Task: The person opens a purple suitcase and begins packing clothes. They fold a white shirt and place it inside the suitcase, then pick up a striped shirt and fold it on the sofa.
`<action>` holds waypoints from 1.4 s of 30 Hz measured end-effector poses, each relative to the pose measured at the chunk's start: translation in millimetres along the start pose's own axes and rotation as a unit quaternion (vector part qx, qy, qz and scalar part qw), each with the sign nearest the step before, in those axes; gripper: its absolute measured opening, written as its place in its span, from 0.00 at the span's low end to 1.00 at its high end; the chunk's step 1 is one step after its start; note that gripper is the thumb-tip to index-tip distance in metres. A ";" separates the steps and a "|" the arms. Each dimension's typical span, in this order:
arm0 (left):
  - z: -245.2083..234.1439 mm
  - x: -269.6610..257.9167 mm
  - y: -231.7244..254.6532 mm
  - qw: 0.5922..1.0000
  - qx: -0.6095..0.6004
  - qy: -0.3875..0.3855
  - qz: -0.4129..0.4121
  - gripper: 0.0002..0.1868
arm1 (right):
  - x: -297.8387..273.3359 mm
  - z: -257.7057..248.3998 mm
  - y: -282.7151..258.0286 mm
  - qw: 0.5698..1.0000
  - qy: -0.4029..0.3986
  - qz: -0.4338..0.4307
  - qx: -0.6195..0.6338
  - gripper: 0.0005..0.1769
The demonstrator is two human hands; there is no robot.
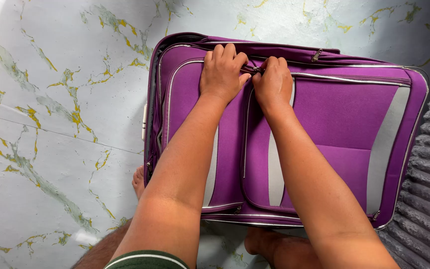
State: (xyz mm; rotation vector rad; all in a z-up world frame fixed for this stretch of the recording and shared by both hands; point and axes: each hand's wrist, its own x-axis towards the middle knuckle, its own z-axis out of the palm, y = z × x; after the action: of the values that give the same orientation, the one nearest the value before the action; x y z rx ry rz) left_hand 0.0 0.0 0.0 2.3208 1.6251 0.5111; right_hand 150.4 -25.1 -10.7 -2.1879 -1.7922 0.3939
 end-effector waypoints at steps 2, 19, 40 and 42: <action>0.4 -0.9 -0.8 1.000 0.000 0.003 0.004 0.20 | -0.5 2.9 0.8 1.000 0.001 0.003 0.009 0.11; 7.3 -3.4 -2.2 1.000 -0.010 0.014 0.001 0.12 | -6.7 0.6 9.2 0.999 -0.027 -0.028 0.007 0.04; 11.5 8.3 14.3 0.997 0.057 -0.050 -0.005 0.24 | 19.7 -34.6 -25.3 0.926 -0.162 0.278 0.198 0.19; 25.2 8.7 13.4 0.997 0.073 -0.019 0.001 0.16 | 21.2 -16.1 -3.0 0.919 -0.166 0.227 0.275 0.20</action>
State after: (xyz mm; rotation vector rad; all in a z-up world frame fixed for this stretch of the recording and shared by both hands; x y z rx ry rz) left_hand 24.8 3.3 -16.2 2.4204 1.6942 0.3589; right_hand 157.9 -4.5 4.7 -2.1634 -1.0722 1.2665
